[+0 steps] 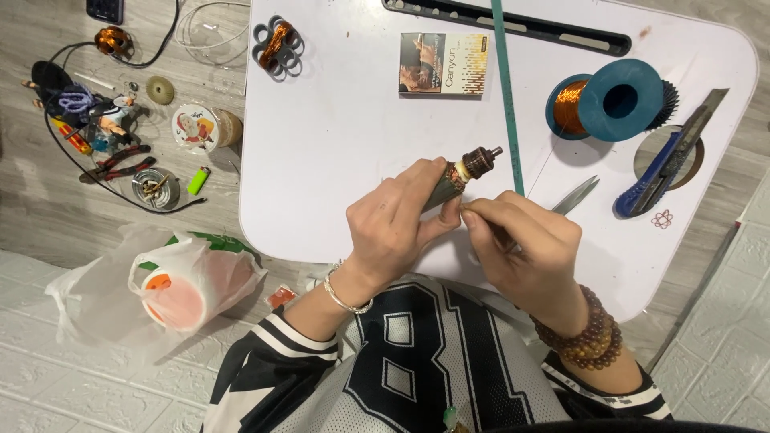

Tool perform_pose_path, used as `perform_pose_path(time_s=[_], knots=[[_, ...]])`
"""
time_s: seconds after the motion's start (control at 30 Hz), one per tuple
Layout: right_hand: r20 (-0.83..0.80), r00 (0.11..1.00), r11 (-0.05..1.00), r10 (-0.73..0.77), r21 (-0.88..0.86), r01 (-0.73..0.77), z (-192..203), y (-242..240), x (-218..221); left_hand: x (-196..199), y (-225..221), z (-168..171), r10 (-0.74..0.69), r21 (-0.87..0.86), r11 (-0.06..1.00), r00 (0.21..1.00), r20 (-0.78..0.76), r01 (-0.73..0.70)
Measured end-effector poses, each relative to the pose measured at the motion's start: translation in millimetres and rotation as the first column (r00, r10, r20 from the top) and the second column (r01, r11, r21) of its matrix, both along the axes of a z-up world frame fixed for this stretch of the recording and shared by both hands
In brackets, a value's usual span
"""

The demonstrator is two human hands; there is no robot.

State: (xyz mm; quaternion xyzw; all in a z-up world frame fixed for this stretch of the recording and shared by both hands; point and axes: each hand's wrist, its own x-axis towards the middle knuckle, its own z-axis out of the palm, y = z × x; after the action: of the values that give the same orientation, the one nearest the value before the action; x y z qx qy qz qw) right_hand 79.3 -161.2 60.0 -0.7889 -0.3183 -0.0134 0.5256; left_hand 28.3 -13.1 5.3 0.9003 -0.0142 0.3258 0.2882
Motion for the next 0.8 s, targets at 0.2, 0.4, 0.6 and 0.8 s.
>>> perform_pose_path(time_s=[0.2,0.4,0.6,0.8], knots=[[0.019,1.0,0.999,0.025,-0.021,-0.025,0.7,-0.7,0.9,-3.0,-0.8,-6.3,-0.006,-0.053,0.999,1.0,0.01,0.007],[0.006,1.0,0.999,-0.019,0.032,0.019,-2.5,-0.4,-3.1,0.4,-0.9,-4.9,0.004,-0.075,0.997,0.999,0.042,-0.001],[0.08,0.992,0.993,-0.092,0.087,0.085,-4.0,3.4,-8.1,2.8,-1.1,-4.9,0.023,-0.013,1.0,0.997,0.074,-0.022],[0.129,0.987,0.993,-0.1,0.079,0.09,-8.9,5.3,-10.3,2.7,0.0,-2.8,0.02,0.002,1.0,0.997,0.074,-0.021]])
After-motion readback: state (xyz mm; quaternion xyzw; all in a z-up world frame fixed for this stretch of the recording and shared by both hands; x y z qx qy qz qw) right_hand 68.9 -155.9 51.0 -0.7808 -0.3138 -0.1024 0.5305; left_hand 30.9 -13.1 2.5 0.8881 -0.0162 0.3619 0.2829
